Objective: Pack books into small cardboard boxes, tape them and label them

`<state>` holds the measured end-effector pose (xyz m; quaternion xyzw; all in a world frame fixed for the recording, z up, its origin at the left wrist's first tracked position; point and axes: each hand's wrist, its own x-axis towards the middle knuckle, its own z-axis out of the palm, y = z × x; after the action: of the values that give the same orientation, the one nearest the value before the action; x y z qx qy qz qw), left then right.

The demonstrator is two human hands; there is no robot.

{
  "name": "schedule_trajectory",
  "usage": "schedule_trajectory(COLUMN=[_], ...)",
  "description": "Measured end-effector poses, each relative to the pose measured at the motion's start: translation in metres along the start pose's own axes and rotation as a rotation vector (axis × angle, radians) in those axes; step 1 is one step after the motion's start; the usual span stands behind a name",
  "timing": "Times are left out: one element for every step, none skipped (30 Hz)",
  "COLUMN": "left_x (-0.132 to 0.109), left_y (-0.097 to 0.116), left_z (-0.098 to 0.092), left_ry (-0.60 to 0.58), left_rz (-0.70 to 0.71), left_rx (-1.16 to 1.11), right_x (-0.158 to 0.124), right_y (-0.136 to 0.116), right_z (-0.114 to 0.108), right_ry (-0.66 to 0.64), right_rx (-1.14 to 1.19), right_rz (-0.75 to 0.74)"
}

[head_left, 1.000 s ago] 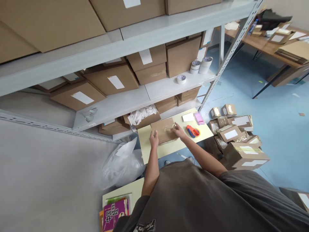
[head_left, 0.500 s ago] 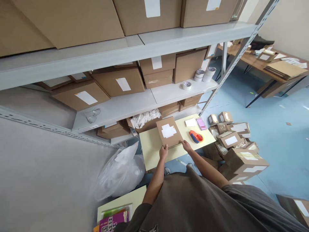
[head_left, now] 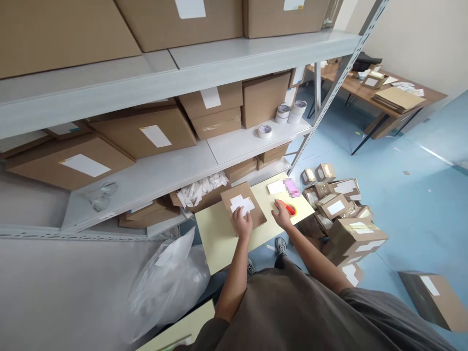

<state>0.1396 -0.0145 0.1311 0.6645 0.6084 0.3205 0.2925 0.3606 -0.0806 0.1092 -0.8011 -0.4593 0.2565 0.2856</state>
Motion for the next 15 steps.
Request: schedule_trajectory(left_x=[0.007,0.014,0.022,0.03,0.038,0.047,0.057,0.067,0.078,0.088,0.098,0.107,0.115,0.122,0.128], left_y=[0.012,0.023,0.032,0.041,0.048,0.054,0.058,0.061,0.063,0.064,0.064,0.063,0.061,0.059,0.056], left_z=[0.009,0.02,0.032,0.045,0.059,0.073,0.089,0.106,0.123,0.14,0.157,0.175,0.191,0.207,0.222], left_ry=[-0.029,-0.068,-0.111,-0.154,-0.195,-0.231,-0.261,-0.289,-0.314,-0.336,-0.355,-0.368,-0.373,-0.371,-0.363], left_rz=[0.02,0.024,0.015,-0.002,-0.024,-0.049,-0.078,-0.109,-0.144,-0.183,-0.229,-0.283,-0.339,-0.393,-0.438], left_rx=[-0.019,-0.038,-0.058,-0.079,-0.099,-0.114,-0.122,-0.12,-0.109,-0.092,-0.072,-0.055,-0.042,-0.033,-0.027], right_x=[0.008,0.017,0.027,0.038,0.05,0.063,0.076,0.09,0.104,0.118,0.132,0.144,0.156,0.167,0.176], right_y=[0.006,0.012,0.018,0.026,0.033,0.041,0.049,0.057,0.065,0.074,0.082,0.09,0.098,0.105,0.112], right_z=[-0.008,-0.016,-0.024,-0.032,-0.039,-0.044,-0.049,-0.052,-0.054,-0.054,-0.053,-0.05,-0.046,-0.042,-0.037], right_ry=[0.005,0.006,0.0,-0.01,-0.023,-0.04,-0.062,-0.09,-0.122,-0.16,-0.202,-0.246,-0.291,-0.332,-0.369], right_rx=[-0.009,-0.019,-0.031,-0.043,-0.056,-0.068,-0.08,-0.092,-0.106,-0.122,-0.14,-0.161,-0.183,-0.206,-0.227], right_rz=[-0.001,0.005,0.018,0.037,0.057,0.075,0.089,0.098,0.107,0.116,0.123,0.128,0.126,0.121,0.115])
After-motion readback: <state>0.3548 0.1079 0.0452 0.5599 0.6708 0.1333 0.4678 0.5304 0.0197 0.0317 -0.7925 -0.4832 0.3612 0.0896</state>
